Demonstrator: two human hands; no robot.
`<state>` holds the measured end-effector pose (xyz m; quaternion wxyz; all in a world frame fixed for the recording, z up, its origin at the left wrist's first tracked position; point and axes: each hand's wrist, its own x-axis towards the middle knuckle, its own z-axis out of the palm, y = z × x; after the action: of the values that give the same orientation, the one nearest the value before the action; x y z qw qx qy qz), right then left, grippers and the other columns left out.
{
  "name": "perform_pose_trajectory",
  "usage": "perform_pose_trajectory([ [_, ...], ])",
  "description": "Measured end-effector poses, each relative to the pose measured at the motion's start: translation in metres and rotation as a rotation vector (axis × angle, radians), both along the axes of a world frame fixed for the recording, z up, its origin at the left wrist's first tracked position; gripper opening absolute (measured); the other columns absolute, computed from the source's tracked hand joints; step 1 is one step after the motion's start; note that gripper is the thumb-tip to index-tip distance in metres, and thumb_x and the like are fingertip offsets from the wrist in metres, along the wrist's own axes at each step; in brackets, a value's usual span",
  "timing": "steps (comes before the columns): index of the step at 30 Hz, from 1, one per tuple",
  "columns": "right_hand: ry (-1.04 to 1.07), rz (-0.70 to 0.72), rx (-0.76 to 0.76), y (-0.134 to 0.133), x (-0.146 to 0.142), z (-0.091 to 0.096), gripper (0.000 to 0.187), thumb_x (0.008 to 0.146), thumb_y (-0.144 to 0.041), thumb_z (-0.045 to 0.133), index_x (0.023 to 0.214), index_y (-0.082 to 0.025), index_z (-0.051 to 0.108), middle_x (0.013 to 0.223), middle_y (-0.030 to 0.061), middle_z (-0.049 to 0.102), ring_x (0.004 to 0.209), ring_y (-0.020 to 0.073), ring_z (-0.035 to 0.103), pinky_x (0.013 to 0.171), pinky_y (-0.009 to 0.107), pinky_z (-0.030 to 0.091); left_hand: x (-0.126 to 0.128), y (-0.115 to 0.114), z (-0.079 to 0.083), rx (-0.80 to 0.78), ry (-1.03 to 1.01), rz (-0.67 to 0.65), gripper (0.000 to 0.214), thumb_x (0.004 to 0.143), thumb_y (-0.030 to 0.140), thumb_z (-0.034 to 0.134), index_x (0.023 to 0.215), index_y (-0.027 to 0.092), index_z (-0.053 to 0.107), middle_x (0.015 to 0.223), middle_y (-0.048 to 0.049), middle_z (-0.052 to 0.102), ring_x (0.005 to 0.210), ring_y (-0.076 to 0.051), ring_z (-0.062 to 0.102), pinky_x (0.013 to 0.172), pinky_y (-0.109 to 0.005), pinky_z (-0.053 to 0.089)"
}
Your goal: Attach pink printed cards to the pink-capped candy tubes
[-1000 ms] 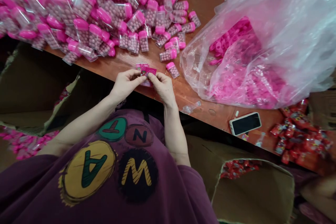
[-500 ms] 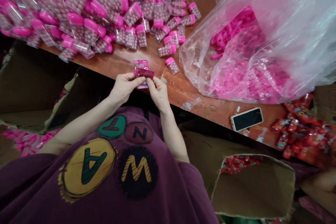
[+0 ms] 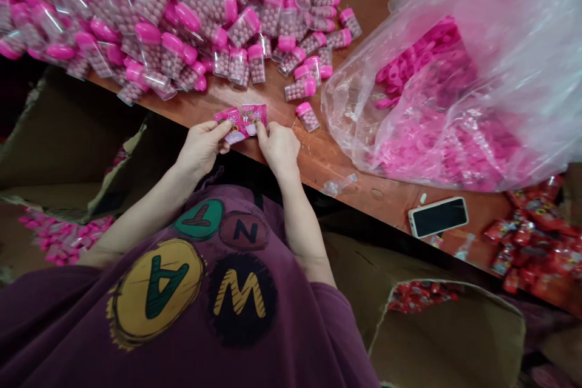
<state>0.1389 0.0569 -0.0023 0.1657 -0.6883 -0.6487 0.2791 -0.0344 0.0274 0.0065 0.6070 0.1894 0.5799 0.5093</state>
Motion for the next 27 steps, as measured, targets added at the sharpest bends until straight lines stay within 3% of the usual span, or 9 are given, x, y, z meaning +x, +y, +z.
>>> perform_pose_trajectory([
  [3, -0.029, -0.107, 0.032, -0.004, -0.001, 0.000, 0.047, 0.095, -0.071, 0.065, 0.088, -0.024, 0.063, 0.074, 0.0024, 0.066, 0.078, 0.0238, 0.064, 0.081, 0.038, 0.049, 0.001, -0.002, 0.003, -0.033, -0.122, -0.026, 0.030, 0.089, 0.024, 0.086, 0.066, 0.014, 0.069, 0.057, -0.0003, 0.062, 0.043, -0.005, 0.047, 0.041, -0.019, 0.029],
  [6, 0.304, -0.150, 0.098, -0.015, -0.003, 0.002, 0.051, 0.093, -0.074, 0.065, 0.107, -0.024, 0.065, 0.084, 0.0015, 0.071, 0.080, 0.0208, 0.067, 0.084, 0.037, 0.053, 0.008, -0.003, 0.005, -0.014, -0.179, -0.026, 0.031, 0.086, 0.023, 0.089, 0.065, 0.013, 0.068, 0.058, 0.0003, 0.062, 0.046, -0.004, 0.048, 0.043, -0.018, 0.032],
  [9, 0.721, -0.031, -0.030, -0.028, -0.010, 0.008, 0.051, 0.089, -0.075, 0.069, 0.100, -0.025, 0.067, 0.089, 0.0009, 0.073, 0.084, 0.0176, 0.069, 0.086, 0.034, 0.056, 0.018, -0.005, 0.007, 0.026, -0.192, -0.039, 0.032, 0.084, 0.024, 0.091, 0.065, 0.013, 0.068, 0.055, 0.0016, 0.060, 0.046, -0.004, 0.049, 0.043, -0.017, 0.034],
  [11, 0.836, -0.055, -0.114, -0.034, -0.014, 0.010, 0.051, 0.084, -0.075, 0.074, 0.093, -0.025, 0.067, 0.083, -0.0010, 0.071, 0.078, 0.0156, 0.066, 0.081, 0.032, 0.056, 0.024, -0.007, 0.009, 0.031, -0.165, -0.034, 0.034, 0.082, 0.025, 0.092, 0.062, 0.013, 0.067, 0.052, 0.0022, 0.058, 0.044, -0.004, 0.049, 0.041, -0.018, 0.034],
  [15, 0.789, -0.168, -0.079, -0.043, -0.013, 0.014, 0.046, 0.088, -0.068, 0.072, 0.082, -0.023, 0.063, 0.071, -0.0030, 0.062, 0.065, 0.0129, 0.055, 0.068, 0.030, 0.049, 0.034, -0.010, 0.010, 0.038, -0.107, -0.013, 0.035, 0.078, 0.024, 0.094, 0.059, 0.013, 0.067, 0.049, 0.0019, 0.060, 0.039, -0.004, 0.048, 0.038, -0.018, 0.034],
  [21, 0.424, -0.063, 0.200, -0.050, -0.004, 0.009, 0.034, 0.105, -0.047, 0.052, 0.081, -0.023, 0.056, 0.075, -0.0007, 0.062, 0.071, 0.0147, 0.057, 0.071, 0.030, 0.045, 0.048, -0.005, 0.005, 0.070, -0.118, -0.045, 0.029, 0.076, 0.024, 0.091, 0.060, 0.013, 0.070, 0.053, 0.0001, 0.065, 0.041, -0.005, 0.052, 0.037, -0.017, 0.035],
  [27, 0.403, -0.023, 0.322, -0.050, 0.006, 0.001, 0.039, 0.108, -0.046, 0.047, 0.077, -0.023, 0.049, 0.070, -0.0036, 0.052, 0.063, 0.0112, 0.049, 0.065, 0.028, 0.038, 0.054, -0.001, 0.009, 0.015, -0.140, -0.131, 0.036, 0.080, 0.032, 0.092, 0.062, 0.014, 0.067, 0.052, 0.0011, 0.061, 0.040, -0.005, 0.050, 0.039, -0.017, 0.034],
])
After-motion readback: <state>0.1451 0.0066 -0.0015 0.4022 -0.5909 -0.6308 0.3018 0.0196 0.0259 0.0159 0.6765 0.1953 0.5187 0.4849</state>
